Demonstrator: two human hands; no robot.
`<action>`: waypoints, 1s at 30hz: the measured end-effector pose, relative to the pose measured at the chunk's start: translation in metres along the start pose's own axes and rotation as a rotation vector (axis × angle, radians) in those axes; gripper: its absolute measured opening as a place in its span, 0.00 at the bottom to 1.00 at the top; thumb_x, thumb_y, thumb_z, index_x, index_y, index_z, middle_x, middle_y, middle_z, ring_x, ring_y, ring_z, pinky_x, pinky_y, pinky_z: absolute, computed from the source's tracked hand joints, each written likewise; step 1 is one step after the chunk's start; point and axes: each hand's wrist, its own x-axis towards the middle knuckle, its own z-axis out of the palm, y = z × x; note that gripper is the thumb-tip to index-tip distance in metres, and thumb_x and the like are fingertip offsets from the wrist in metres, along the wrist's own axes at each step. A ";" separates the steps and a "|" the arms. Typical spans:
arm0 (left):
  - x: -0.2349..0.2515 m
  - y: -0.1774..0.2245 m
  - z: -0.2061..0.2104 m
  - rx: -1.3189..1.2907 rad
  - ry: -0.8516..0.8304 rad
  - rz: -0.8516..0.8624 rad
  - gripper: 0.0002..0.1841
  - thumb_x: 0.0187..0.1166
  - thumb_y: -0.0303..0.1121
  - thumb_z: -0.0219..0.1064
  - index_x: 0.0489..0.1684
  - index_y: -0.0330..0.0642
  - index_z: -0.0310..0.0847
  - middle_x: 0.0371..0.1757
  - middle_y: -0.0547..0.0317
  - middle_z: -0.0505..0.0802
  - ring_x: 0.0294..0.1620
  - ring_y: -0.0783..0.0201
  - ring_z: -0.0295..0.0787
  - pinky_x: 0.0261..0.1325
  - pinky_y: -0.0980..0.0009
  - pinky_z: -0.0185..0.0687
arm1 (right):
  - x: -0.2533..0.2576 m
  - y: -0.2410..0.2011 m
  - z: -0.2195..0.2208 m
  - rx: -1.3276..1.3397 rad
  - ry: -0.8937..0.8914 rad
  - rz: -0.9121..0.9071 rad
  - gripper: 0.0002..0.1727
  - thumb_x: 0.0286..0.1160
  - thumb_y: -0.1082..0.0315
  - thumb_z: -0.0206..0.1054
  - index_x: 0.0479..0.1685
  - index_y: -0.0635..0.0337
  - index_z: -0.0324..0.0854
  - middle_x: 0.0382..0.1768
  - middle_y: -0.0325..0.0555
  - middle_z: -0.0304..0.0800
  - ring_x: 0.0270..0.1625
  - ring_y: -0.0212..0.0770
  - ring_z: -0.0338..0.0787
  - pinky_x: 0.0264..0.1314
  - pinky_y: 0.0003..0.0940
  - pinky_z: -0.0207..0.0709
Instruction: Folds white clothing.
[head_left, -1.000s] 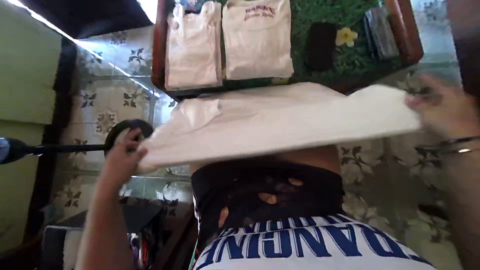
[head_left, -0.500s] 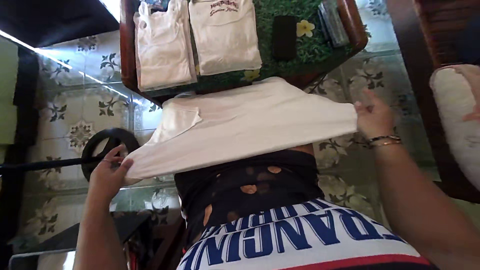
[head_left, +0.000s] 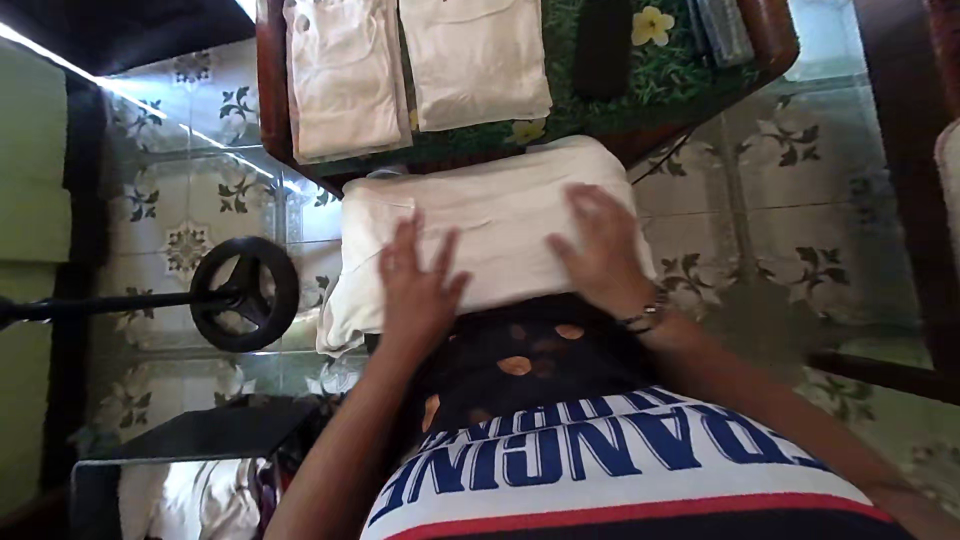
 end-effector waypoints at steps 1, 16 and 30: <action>0.010 0.012 0.020 0.019 -0.048 0.104 0.30 0.85 0.56 0.58 0.86 0.60 0.70 0.93 0.39 0.58 0.94 0.37 0.46 0.86 0.28 0.43 | 0.004 -0.019 0.011 -0.035 -0.089 -0.088 0.36 0.85 0.46 0.56 0.88 0.56 0.65 0.88 0.62 0.63 0.90 0.67 0.58 0.84 0.78 0.49; -0.061 -0.075 0.031 -0.072 -0.100 -0.358 0.47 0.78 0.75 0.42 0.95 0.59 0.51 0.96 0.42 0.41 0.96 0.36 0.27 0.84 0.22 0.32 | -0.006 0.097 0.008 0.340 -0.246 0.465 0.44 0.88 0.36 0.41 0.98 0.47 0.36 0.96 0.54 0.37 0.95 0.59 0.46 0.91 0.67 0.45; -0.079 -0.148 0.012 -0.108 -0.340 -0.874 0.34 0.93 0.54 0.40 0.96 0.47 0.45 0.94 0.31 0.37 0.93 0.25 0.23 0.79 0.15 0.23 | -0.041 0.148 0.020 0.315 -0.390 0.778 0.24 0.93 0.69 0.48 0.80 0.76 0.65 0.76 0.72 0.74 0.80 0.60 0.74 0.84 0.52 0.64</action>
